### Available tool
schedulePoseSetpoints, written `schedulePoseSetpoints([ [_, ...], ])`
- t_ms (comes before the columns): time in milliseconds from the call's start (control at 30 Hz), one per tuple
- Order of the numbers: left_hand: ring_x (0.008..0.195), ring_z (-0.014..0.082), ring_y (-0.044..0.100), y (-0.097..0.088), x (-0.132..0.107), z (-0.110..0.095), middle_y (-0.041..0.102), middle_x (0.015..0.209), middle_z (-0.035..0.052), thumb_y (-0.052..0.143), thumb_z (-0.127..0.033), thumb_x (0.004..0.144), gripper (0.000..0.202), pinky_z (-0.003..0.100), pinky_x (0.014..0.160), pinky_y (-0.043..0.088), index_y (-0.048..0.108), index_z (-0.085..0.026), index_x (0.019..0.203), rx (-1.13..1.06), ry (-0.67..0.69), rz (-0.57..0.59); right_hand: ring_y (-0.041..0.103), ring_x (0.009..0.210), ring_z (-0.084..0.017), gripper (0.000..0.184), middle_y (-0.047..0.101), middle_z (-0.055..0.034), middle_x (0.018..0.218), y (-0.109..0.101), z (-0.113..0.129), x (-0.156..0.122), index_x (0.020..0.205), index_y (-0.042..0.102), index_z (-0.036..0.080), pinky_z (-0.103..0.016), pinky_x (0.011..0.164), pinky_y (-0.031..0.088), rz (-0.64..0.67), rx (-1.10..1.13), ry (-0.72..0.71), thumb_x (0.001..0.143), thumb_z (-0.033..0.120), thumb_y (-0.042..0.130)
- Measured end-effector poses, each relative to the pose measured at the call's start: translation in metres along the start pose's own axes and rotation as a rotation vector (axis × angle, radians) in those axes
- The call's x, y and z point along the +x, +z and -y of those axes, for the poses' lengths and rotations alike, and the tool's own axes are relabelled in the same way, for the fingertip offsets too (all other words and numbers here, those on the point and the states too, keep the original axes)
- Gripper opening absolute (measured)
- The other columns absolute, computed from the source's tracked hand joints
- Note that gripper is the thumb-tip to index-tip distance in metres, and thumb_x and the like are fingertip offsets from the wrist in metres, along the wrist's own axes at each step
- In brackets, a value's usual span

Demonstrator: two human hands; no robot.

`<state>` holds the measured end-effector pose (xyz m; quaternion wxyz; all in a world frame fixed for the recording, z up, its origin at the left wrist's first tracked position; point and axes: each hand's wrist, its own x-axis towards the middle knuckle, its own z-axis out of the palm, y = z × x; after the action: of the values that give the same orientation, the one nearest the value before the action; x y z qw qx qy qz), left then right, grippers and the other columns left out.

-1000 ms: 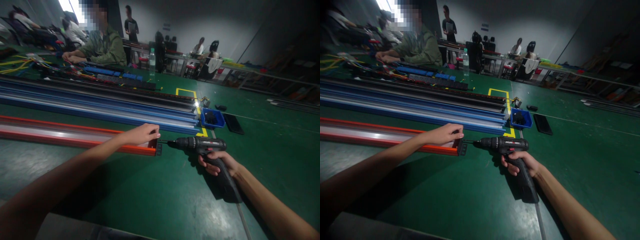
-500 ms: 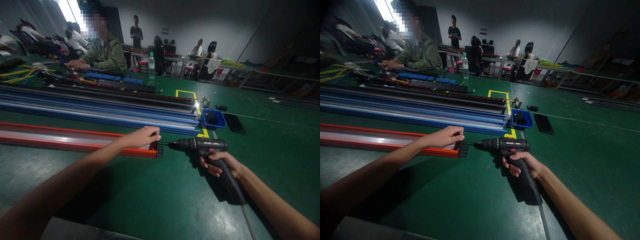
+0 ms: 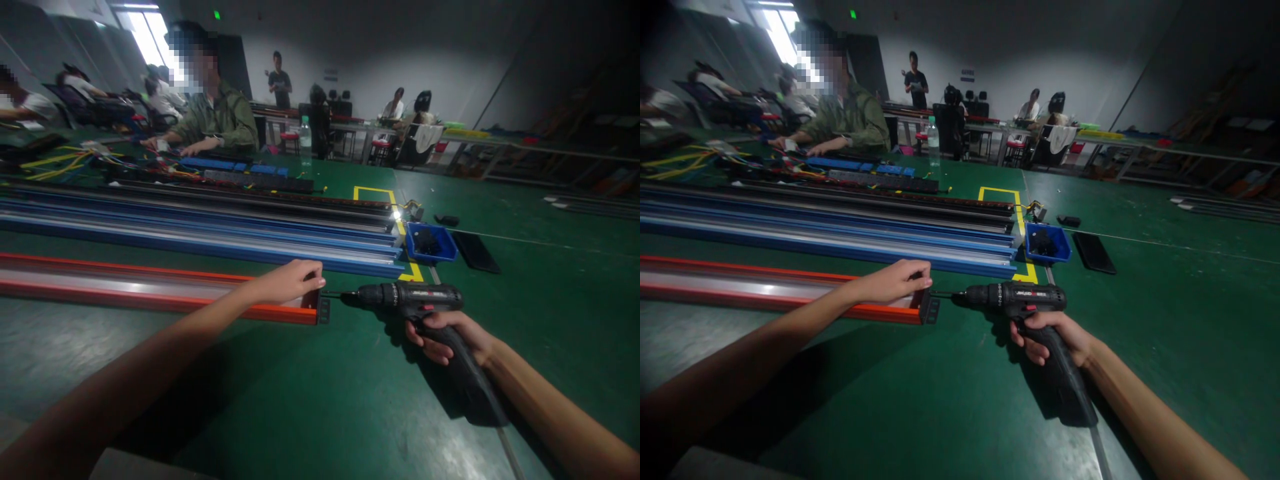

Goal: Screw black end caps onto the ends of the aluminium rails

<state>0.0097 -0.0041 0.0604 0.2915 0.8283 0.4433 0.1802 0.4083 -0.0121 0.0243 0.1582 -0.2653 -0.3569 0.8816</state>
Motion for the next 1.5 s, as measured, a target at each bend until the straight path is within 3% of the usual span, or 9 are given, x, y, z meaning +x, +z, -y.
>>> schedulePoseSetpoints([
  [1233,0.073,0.0141,0.051,0.0003,0.0014,-0.0016,0.062,0.081,0.0005,0.051,-0.044,0.101,0.032,0.028,0.068,0.035,0.055,-0.018,0.083,-0.004,-0.020,-0.001,0.046,0.041,-0.003,0.022,0.065,-0.0056,0.077,0.0030,0.0012,-0.0016,0.093,0.074,0.004,-0.019,0.048,0.053,-0.029,0.018,0.028,0.088,0.024,0.066],
  [1500,0.075,0.0145,0.053,-0.0005,0.0005,-0.0011,0.063,0.082,0.0008,0.050,-0.046,0.101,0.033,0.028,0.070,0.036,0.055,-0.018,0.084,-0.011,-0.011,0.008,0.049,0.043,-0.003,0.025,0.068,-0.0085,0.082,0.0034,0.0016,-0.0019,0.101,0.074,0.002,-0.020,0.048,0.053,-0.012,0.019,0.007,0.089,0.022,0.064],
])
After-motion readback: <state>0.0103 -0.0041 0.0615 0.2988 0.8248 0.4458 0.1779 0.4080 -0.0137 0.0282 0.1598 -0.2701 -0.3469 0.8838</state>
